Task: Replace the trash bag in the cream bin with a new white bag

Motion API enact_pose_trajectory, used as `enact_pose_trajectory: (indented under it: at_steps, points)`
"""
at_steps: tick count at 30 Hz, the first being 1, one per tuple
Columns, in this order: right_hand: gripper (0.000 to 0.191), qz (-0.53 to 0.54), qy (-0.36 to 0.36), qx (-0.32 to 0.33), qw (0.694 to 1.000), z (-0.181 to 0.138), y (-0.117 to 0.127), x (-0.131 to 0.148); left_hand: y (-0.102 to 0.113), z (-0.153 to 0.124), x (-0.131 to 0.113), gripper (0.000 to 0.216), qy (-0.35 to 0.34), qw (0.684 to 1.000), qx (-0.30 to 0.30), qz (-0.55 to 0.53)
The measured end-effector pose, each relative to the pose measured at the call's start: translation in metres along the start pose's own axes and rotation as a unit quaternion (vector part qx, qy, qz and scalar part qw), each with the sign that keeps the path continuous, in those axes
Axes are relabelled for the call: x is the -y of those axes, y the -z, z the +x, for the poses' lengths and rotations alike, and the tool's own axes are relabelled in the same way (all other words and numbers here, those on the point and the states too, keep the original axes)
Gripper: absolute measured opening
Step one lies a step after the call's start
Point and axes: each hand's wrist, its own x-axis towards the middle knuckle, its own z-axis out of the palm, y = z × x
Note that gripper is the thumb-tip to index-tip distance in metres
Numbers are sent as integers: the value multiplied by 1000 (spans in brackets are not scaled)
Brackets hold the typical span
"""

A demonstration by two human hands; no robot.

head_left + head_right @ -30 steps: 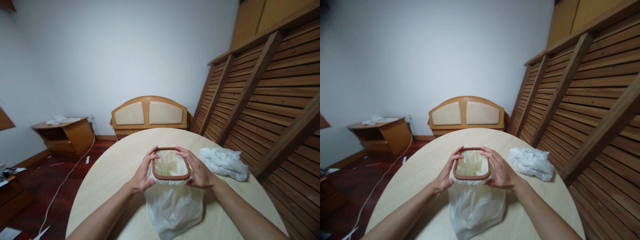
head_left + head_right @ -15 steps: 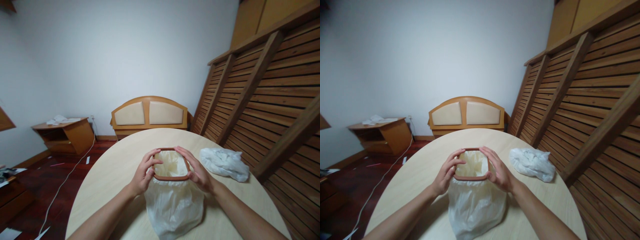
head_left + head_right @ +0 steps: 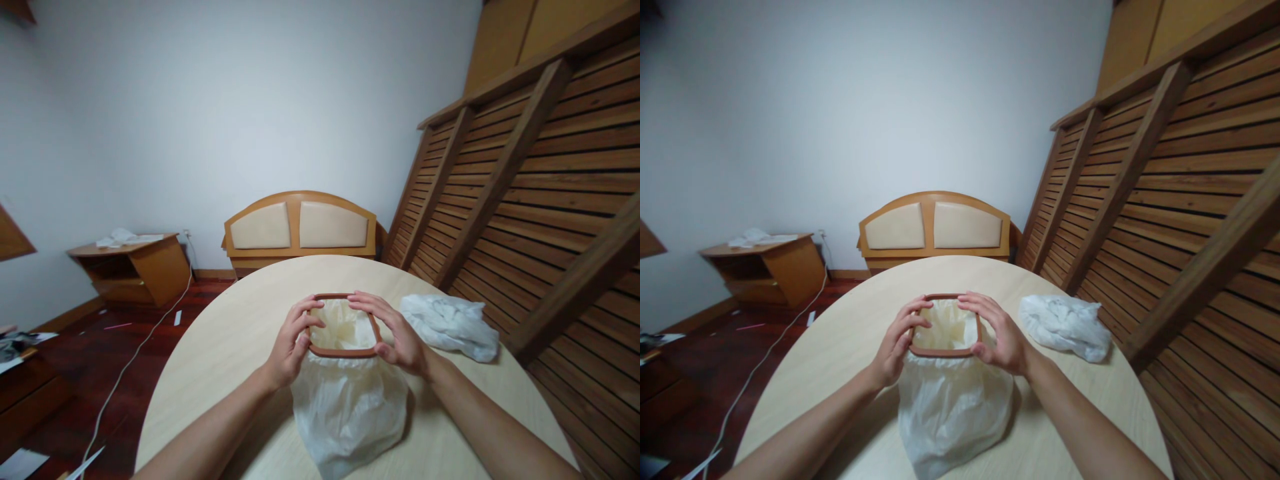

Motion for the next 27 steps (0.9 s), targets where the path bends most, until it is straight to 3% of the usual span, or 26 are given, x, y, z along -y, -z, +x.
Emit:
enact_pose_trajectory:
  at_steps: [17, 23, 27]
  points:
    - [85, -21, -1, -11, 1000, 0, -1, -2, 3, 4, -5, 44, 2, 1000, 5, 25]
    - [75, -25, 4, -30, 999, -1, -4, 2, 2, 0, -1, 43, 10, 1000, 6, 27]
    - [61, -70, 16, -58, 996, -1, -8, 5, 2, -4, 4, 36, -23, 997, -41, 60]
